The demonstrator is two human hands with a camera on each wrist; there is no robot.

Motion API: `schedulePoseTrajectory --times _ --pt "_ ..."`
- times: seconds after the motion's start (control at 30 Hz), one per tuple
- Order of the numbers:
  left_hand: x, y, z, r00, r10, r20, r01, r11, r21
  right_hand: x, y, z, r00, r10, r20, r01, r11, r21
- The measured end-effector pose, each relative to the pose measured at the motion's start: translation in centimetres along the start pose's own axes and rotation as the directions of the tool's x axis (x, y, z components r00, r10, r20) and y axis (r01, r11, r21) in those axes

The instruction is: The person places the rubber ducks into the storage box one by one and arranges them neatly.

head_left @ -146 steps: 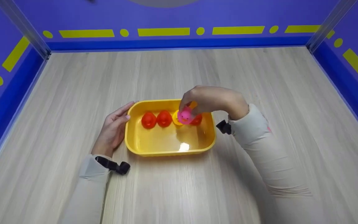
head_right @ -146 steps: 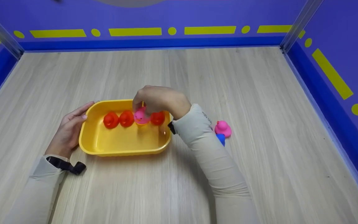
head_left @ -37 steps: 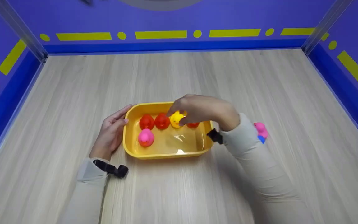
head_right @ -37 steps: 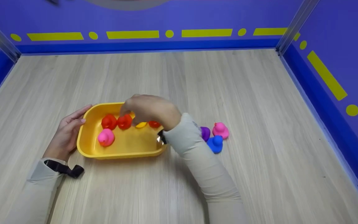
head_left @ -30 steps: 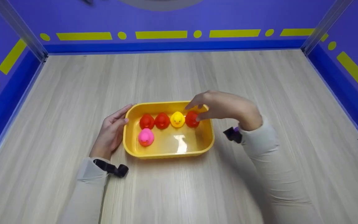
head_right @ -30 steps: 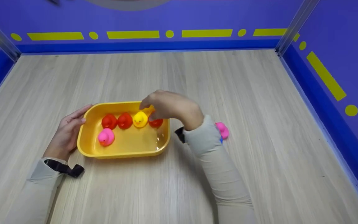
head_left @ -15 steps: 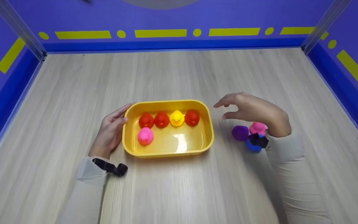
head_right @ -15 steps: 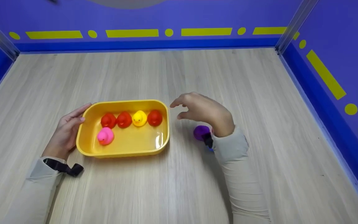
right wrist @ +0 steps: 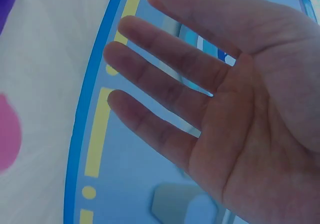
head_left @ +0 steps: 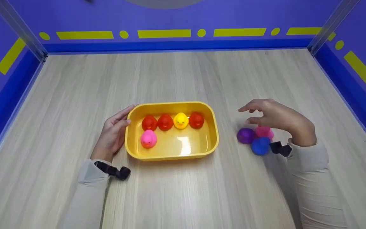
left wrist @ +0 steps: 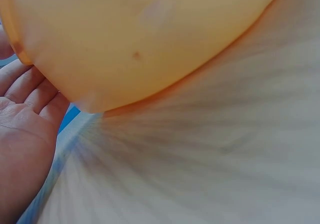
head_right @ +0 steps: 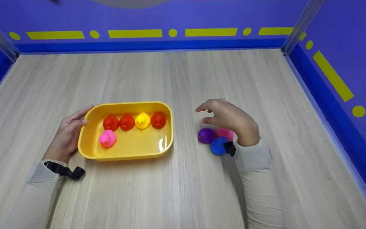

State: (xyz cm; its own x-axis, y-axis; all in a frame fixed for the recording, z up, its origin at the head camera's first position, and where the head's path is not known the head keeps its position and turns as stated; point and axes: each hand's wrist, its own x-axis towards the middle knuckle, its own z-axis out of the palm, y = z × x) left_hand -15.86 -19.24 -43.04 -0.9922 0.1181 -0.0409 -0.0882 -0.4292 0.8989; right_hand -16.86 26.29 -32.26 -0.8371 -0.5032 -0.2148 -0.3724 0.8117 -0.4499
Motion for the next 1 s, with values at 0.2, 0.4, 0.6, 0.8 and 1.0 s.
schedulePoseTrajectory --times 0.2,0.4,0.6,0.8,1.0 --pt "0.0 0.1 -0.1 1.0 -0.001 0.004 0.001 1.0 0.01 -0.9 1.4 0.1 0.999 0.033 -0.008 -0.033 0.999 0.015" --pt "-0.1 0.0 -0.2 1.0 0.004 -0.005 -0.004 1.0 0.0 -1.3 2.9 0.2 1.0 0.028 0.006 -0.029 0.999 0.017" --pt "0.0 0.1 -0.2 1.0 -0.001 -0.005 0.001 1.0 0.006 -1.6 4.1 0.2 0.997 0.067 0.047 -0.068 0.997 0.03" --pt "-0.1 0.1 -0.1 1.0 -0.007 -0.006 0.007 0.999 0.036 -1.9 4.8 0.2 0.99 0.123 0.07 -0.125 0.992 0.022" --pt "0.0 0.0 -0.1 1.0 -0.006 -0.006 0.006 1.0 0.031 -1.9 5.2 0.4 0.985 0.15 0.09 -0.153 0.988 0.026"
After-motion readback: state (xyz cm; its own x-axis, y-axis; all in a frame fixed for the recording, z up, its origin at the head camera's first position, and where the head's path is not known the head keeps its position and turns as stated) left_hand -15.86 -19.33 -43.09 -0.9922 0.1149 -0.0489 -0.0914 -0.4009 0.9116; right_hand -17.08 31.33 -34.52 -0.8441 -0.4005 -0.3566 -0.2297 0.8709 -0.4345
